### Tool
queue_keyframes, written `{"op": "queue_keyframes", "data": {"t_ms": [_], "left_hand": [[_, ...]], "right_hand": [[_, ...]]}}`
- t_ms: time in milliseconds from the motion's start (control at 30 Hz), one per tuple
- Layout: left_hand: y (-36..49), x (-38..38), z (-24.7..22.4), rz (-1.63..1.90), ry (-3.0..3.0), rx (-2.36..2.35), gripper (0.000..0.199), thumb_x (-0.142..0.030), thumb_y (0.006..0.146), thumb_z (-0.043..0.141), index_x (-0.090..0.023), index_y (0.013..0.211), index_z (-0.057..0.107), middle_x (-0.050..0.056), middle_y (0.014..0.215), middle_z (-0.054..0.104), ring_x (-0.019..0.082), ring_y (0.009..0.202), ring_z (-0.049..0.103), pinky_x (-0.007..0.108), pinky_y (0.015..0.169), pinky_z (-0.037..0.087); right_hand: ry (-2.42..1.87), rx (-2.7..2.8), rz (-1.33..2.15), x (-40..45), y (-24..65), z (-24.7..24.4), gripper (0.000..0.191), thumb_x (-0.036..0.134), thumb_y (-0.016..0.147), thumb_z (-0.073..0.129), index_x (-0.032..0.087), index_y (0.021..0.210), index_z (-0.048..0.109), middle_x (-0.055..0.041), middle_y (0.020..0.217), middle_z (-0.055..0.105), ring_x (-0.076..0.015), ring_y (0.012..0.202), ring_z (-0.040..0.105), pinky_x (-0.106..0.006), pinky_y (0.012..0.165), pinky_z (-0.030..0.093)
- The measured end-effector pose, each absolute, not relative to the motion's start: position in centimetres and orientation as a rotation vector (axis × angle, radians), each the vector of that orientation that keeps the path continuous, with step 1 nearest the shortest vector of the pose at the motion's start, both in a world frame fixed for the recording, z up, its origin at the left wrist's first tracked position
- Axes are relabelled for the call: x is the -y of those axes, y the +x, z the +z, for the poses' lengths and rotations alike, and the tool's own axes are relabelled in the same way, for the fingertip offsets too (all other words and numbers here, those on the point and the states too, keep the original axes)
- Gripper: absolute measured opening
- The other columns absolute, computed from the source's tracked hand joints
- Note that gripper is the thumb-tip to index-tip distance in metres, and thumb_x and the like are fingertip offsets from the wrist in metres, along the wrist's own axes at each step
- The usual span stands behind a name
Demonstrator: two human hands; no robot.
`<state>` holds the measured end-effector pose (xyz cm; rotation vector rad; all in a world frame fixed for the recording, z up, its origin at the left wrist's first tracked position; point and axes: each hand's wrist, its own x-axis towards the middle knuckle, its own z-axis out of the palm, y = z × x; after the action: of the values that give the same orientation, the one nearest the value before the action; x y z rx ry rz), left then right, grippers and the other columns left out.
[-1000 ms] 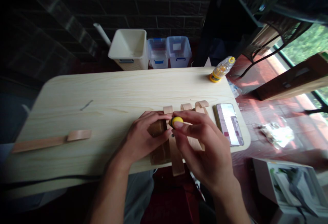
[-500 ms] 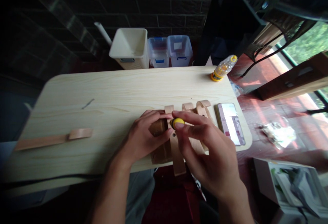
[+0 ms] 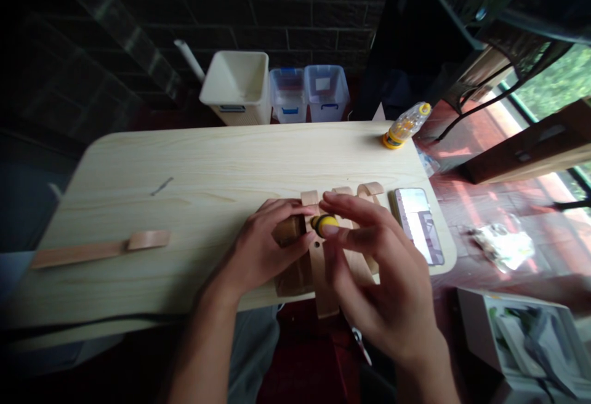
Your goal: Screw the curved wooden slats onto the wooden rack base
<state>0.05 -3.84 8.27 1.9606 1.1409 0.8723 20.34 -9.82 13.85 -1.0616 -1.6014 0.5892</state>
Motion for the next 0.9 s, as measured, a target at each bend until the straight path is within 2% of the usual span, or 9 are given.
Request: {"op": "queue_keyframes", "data": {"t_ms": [200,467,600,733,900], "left_hand": [[0.0,3.9,8.1,0.874,1.971,-1.142,0.027,-0.027,0.097,0.079,-0.027,0.125,0.078,0.001,0.127,0.082,0.024,0.122,0.072,0.043,0.115,0.055],[0.0,3.8,8.1,0.875,1.949,-1.137,0.028,-0.026,0.099,0.080,-0.029,0.126,0.077,-0.001,0.130,0.082,0.023,0.126,0.071,0.042,0.114,0.055],[0.0,3.9,8.1,0.860,1.939,-1.151,0.027,-0.026,0.099,0.079,-0.030,0.126,0.078,-0.001,0.131,0.082,0.024,0.127,0.071,0.044,0.114,0.055],[-0.1,3.9,8.1,0.860,1.937,-1.148,0.029,-0.024,0.098,0.079,-0.030,0.126,0.078,-0.001,0.132,0.082,0.024,0.127,0.071,0.043,0.115,0.055],[0.0,3.9,8.2,0.865,1.931,-1.158,0.030,-0.024,0.096,0.079,-0.029,0.126,0.078,0.000,0.129,0.082,0.024,0.125,0.072,0.041,0.112,0.056]], "right_hand": [[-1.068,1.676,0.639,10.0,20.5,13.7,0.047,-0.005,0.095,0.073,0.028,0.128,0.073,-0.0062,0.147,0.075,-0.0299,0.136,0.075,-0.050,0.110,0.068],[-1.091,1.680,0.551,9.7,21.0,12.9,0.050,-0.004,0.093,0.077,0.031,0.128,0.073,-0.0041,0.139,0.073,-0.0248,0.132,0.075,-0.042,0.103,0.069],[-1.059,1.642,0.588,9.8,20.7,13.1,0.051,-0.005,0.093,0.076,0.029,0.131,0.072,-0.0069,0.143,0.072,-0.0279,0.133,0.075,-0.046,0.105,0.068],[-1.068,1.631,0.618,10.2,20.6,13.7,0.046,-0.007,0.092,0.074,0.025,0.125,0.073,-0.0097,0.148,0.073,-0.0322,0.135,0.075,-0.053,0.110,0.066],[-1.063,1.642,0.646,10.2,20.9,13.3,0.050,-0.008,0.092,0.074,0.027,0.128,0.072,-0.0082,0.147,0.075,-0.0314,0.134,0.076,-0.052,0.106,0.069]]}}
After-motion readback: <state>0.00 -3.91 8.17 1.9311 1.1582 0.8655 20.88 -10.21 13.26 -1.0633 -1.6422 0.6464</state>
